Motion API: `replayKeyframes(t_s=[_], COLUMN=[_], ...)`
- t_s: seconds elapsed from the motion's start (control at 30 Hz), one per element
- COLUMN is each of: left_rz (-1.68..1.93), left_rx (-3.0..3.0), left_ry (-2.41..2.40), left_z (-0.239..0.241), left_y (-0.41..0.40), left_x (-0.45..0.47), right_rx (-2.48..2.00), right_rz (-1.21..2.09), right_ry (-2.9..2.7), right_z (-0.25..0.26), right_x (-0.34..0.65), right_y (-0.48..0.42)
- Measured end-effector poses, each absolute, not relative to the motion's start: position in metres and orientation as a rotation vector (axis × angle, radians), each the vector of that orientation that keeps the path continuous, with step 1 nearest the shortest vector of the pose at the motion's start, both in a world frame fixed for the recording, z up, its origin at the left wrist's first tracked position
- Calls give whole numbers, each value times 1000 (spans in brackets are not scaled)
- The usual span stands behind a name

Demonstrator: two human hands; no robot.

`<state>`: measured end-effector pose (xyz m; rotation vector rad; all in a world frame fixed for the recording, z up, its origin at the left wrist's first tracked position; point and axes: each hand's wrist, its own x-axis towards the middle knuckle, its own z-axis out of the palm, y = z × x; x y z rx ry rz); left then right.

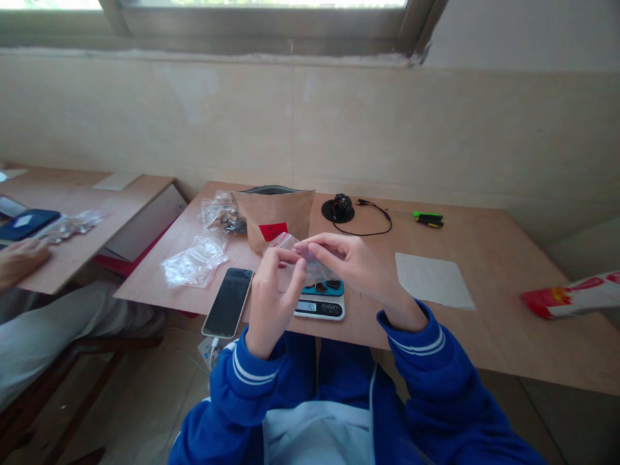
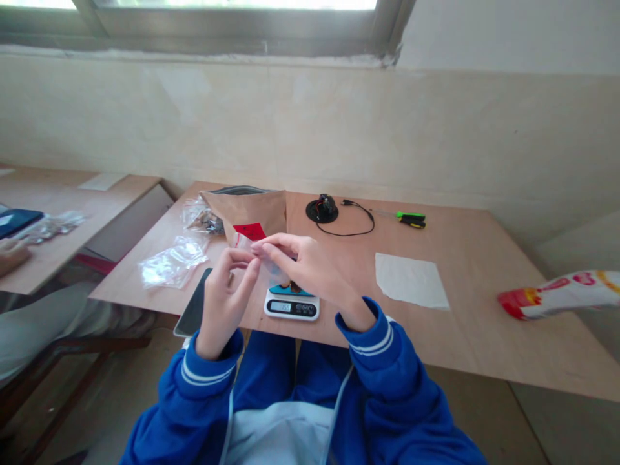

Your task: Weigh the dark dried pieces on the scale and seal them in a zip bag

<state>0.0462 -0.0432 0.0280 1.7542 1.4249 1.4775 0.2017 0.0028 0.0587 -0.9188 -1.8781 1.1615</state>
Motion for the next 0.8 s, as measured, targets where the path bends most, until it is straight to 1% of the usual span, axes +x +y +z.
replayKeyframes(t_s=[0.07, 0.13, 0.2, 0.27, 0.33, 0.43, 0.47, 0.53, 0.6, 0.67, 0.8], left_rz=[1634, 1734, 1635, 1417, 1323, 1472, 1540, 1628, 1653, 1602, 1402], left_rx=[1669, 1704, 1839, 1875, 1749, 1444, 1348, 1201, 1119, 1079, 1052], left_ry=[1545, 1661, 1645, 1492, 1390, 1428, 1428, 1355, 1236, 1136, 1021], left_z=[25, 23, 22, 21, 19, 16, 16, 16, 16, 15, 10], left_y=[-42, -39, -36, -34, -34, -36, -37, -38, -38, -37, -39], left_x=[43, 36, 28, 22, 23, 34, 40, 50, 56, 57, 51], right_rx=[-907, -879, -861, -873, -941, -1082, -1096, -1070, -1026, -1019, -1028], right_rz=[1213, 1226, 1195, 1114, 888, 394, 322, 397, 605, 785, 1028], right_ry=[-1810, -1768, -1779, -1839, -1901, -1792, -1750, -1732, -1724, -1640, -1498], right_z=[53, 48, 44, 42, 41, 36, 33, 27, 20, 16, 10], right_x=[206, 211, 215, 217, 214, 199, 192, 179, 171, 169, 178], right_y=[3, 4, 5, 7, 5, -7, -13, -26, -35, -40, -41])
